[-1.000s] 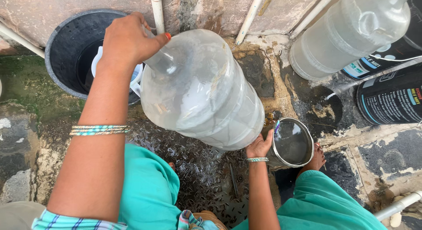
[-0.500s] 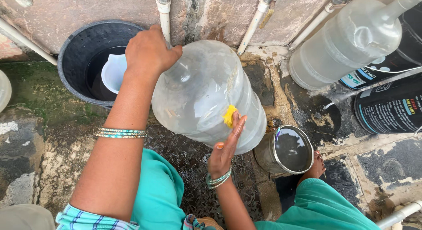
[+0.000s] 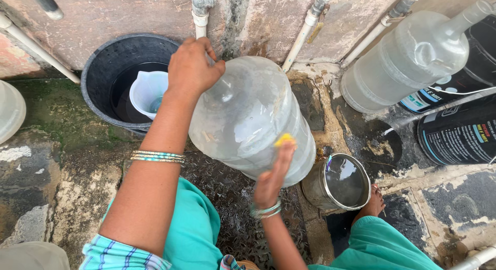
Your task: The person scrubs the inside of a large plastic water dispenser with a toothbrush, then washes the exterior with a yellow sponge. They rinse the dispenser with water from a jug and shake it to remove excess water.
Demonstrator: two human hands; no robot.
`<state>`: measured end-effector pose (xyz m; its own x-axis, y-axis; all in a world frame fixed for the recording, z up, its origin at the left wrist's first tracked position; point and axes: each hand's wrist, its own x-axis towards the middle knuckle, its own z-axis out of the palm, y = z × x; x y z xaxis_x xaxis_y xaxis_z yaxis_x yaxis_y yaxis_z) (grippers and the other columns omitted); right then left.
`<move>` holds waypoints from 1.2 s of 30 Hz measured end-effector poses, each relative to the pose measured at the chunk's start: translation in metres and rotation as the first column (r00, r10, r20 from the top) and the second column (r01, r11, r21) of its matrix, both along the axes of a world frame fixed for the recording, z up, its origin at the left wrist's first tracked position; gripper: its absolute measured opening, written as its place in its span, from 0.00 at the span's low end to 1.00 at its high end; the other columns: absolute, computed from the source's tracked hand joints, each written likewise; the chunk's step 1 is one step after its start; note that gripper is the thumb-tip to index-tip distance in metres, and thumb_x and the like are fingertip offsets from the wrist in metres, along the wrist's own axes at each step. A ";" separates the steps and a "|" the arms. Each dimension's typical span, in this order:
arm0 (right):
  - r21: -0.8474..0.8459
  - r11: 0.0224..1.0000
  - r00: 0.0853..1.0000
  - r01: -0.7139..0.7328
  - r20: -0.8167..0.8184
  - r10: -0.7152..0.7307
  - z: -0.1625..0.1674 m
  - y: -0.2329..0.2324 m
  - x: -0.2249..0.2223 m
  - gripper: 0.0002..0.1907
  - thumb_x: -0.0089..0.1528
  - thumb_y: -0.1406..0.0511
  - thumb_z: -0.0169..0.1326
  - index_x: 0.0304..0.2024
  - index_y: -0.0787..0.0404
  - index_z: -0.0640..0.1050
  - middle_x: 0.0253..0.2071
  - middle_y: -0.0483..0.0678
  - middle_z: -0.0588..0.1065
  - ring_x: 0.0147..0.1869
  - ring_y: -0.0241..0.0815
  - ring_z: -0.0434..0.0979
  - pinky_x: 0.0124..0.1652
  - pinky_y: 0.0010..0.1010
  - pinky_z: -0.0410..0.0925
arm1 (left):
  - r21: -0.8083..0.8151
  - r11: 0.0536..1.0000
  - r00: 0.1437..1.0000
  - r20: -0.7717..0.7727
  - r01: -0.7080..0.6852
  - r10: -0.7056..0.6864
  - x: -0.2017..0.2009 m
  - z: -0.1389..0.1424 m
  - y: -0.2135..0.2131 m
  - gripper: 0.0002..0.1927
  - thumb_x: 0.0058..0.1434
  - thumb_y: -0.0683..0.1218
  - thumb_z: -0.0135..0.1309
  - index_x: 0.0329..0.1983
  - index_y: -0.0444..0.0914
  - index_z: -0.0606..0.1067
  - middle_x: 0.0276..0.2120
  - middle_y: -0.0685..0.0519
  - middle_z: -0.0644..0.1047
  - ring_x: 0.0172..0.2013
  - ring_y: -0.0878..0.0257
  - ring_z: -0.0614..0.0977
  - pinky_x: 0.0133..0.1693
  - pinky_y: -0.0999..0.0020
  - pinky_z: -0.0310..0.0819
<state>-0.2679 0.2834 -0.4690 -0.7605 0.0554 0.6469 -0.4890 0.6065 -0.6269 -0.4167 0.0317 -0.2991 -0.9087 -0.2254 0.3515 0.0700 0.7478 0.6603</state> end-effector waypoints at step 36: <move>0.446 0.825 0.849 -0.345 0.523 0.072 0.197 0.009 -0.148 0.40 0.67 0.38 0.25 0.66 0.51 0.72 0.74 0.54 0.62 0.79 0.55 0.55 0.72 0.52 0.47 | -0.078 0.997 0.997 0.079 0.013 -0.007 0.009 0.017 0.047 0.10 0.54 0.49 0.61 0.36 0.40 0.78 0.40 0.46 0.79 0.42 0.45 0.81 0.46 0.52 0.75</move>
<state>-0.4163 0.2926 -0.2717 -0.9234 -0.3715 0.0966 -0.3744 0.8161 -0.4402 -0.4080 0.0785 -0.2823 -0.9362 -0.1905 0.2953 0.0282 0.7968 0.6035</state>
